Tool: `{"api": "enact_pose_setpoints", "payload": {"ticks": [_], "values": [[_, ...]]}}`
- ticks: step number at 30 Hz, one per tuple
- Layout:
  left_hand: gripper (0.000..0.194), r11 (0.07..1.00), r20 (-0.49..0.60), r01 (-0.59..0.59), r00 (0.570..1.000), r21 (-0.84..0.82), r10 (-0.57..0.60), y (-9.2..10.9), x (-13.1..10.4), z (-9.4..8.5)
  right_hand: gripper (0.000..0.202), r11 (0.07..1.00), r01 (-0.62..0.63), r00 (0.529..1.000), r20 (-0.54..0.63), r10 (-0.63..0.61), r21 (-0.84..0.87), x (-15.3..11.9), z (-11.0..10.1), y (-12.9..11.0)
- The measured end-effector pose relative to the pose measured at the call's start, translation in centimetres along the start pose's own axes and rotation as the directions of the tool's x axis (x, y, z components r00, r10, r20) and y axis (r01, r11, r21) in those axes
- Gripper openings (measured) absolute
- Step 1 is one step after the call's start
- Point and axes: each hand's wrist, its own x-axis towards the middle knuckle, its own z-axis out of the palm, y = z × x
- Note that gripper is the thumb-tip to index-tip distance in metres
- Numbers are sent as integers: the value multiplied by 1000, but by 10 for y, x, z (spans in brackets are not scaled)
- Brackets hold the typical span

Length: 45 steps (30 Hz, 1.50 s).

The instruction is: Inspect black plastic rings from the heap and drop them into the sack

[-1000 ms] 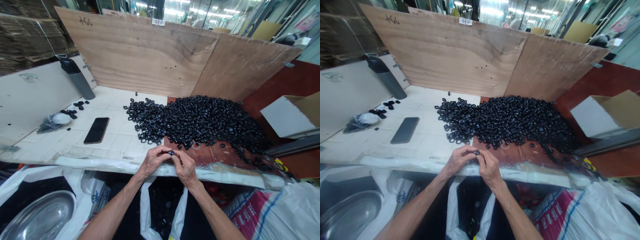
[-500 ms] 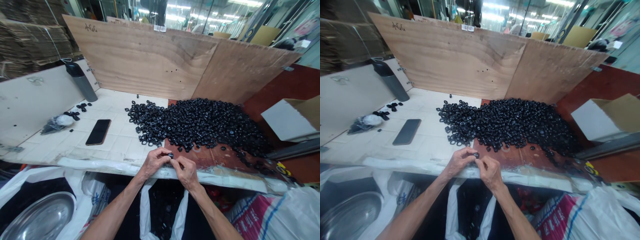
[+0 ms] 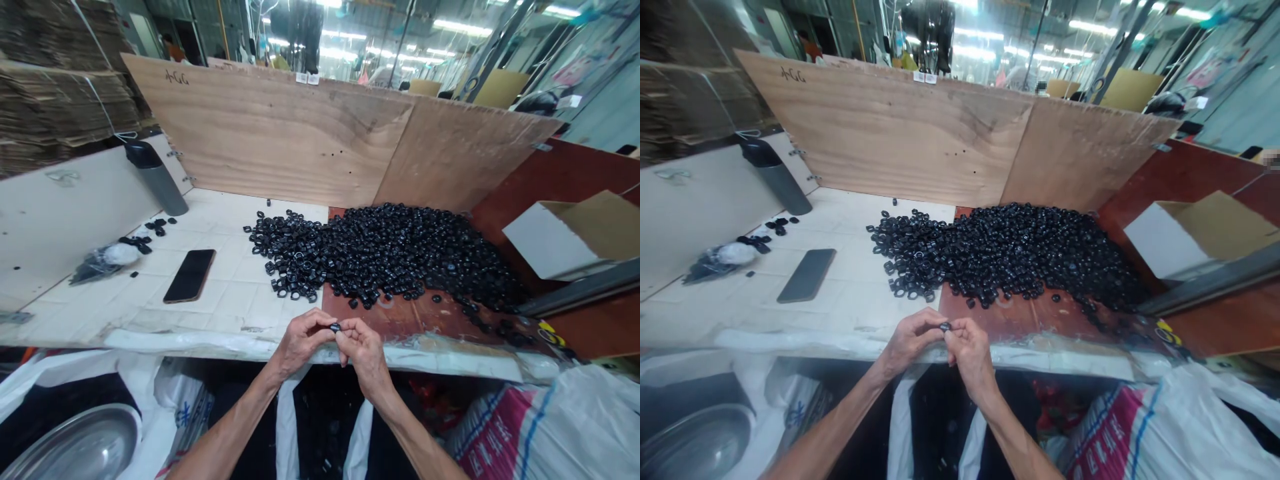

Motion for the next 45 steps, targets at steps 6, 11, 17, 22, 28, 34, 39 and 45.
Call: {"api": "enact_pose_setpoints", "payload": {"ticks": [6, 11, 17, 22, 28, 34, 39, 45], "values": [[18, 942, 39, 156, 984, 298, -175, 3, -8, -21, 25, 866, 103, 994, 25, -104, -489, 10, -27, -4], [26, 653, -419, 293, 907, 698, 40, -23, 15, -25, 31, 480, 236, 882, -20, -470, -845, 45, -36, 5], [39, 485, -265, 185, 959, 855, 101, -39, 32, 1, 23, 327, 201, 902, 45, -429, -924, 56, -20, 15], [50, 560, -176, 55, 971, 827, 164, -41, 23, 9, 15, 415, 257, 883, 36, -469, -873, 53, -24, 16], [14, 589, -184, 54, 969, 807, 163, -43, 17, 8, 16, 508, 454, 849, 181, -497, -732, 47, -28, 18], [9, 603, -130, 10, 979, 798, 156, -40, 18, 8, 5, 480, 480, 843, 234, -485, -734, 34, -28, 20], [21, 736, -75, -61, 986, 674, 151, -33, 16, 10, 9, 620, 429, 877, 139, -460, -657, 29, -26, 16], [20, 953, 112, -4, 993, 303, -31, -13, 12, 0, 17, 867, 366, 929, 73, -364, -337, 24, -29, 9]]}}
